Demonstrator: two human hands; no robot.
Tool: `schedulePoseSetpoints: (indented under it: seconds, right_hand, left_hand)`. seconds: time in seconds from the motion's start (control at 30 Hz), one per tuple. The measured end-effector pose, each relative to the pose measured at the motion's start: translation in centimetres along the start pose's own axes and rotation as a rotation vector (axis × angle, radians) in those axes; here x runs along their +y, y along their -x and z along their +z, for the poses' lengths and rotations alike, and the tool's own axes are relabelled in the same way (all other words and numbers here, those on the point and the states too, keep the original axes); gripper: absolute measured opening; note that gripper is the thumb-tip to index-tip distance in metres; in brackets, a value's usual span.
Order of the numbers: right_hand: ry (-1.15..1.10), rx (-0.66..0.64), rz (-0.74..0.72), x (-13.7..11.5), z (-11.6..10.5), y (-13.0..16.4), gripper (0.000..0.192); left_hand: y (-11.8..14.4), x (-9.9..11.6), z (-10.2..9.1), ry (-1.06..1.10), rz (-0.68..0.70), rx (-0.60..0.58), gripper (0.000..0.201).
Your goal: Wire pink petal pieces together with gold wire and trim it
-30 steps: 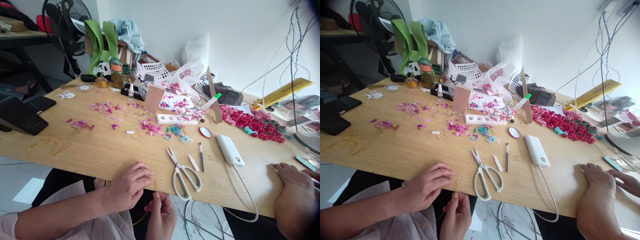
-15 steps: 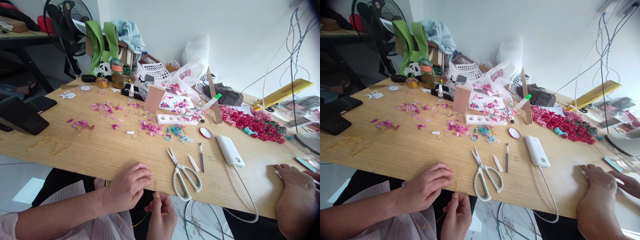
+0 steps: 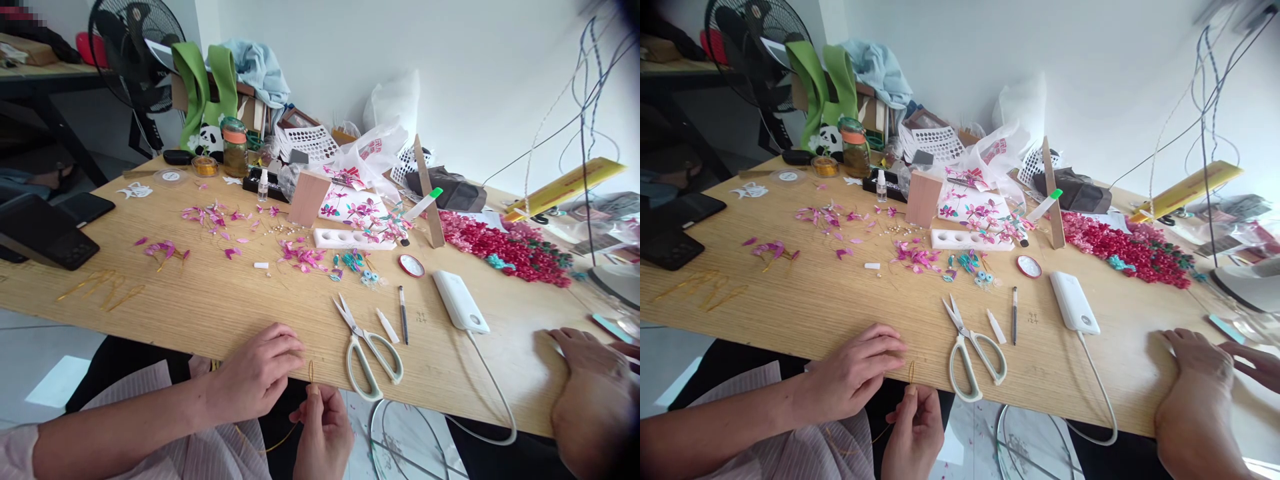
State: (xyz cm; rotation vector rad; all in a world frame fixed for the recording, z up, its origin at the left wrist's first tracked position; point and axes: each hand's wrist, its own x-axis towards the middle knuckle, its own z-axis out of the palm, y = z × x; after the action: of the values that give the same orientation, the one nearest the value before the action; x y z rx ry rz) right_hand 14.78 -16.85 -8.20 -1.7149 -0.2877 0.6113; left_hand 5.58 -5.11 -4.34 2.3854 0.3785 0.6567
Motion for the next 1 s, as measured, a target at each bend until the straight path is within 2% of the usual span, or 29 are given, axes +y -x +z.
schedulePoseSetpoints:
  seconds: [0.2, 0.3, 0.4, 0.47, 0.67, 0.83, 1.0]
  right_hand:
    - [0.016, -0.003, -0.068, -0.6, 0.0, 0.6, 0.036]
    - [0.064, -0.019, -0.169, -1.2, -0.2, 1.1, 0.035]
    - [0.161, -0.09, -0.287, -2.1, -0.5, 1.5, 0.033]
    - [0.254, -0.16, -0.384, -2.7, -0.8, 1.4, 0.032]
    - [0.434, -0.452, -0.789, -4.0, -1.3, 0.3, 0.019]
    - [0.526, -0.595, -0.968, -5.0, -1.0, 0.0, 0.014]
    - [0.557, -0.628, -1.018, -5.5, -0.3, 0.3, 0.016]
  left_hand:
    - [-0.4, -0.1, -0.2, 0.104, -0.019, 0.042, 0.036]
    - [-0.5, -0.2, -0.5, 0.208, -0.051, 0.084, 0.032]
    - [-0.5, -0.1, -1.4, 0.327, -0.123, 0.087, 0.027]
    - [-0.4, 0.1, -2.2, 0.399, -0.187, 0.037, 0.022]
    - [0.2, 0.8, -4.3, 0.497, -0.375, -0.265, 0.014]
    - [0.9, 1.2, -5.7, 0.414, -0.393, -0.259, 0.009]
    - [1.6, 1.5, -6.7, 0.287, -0.33, -0.246, 0.008]
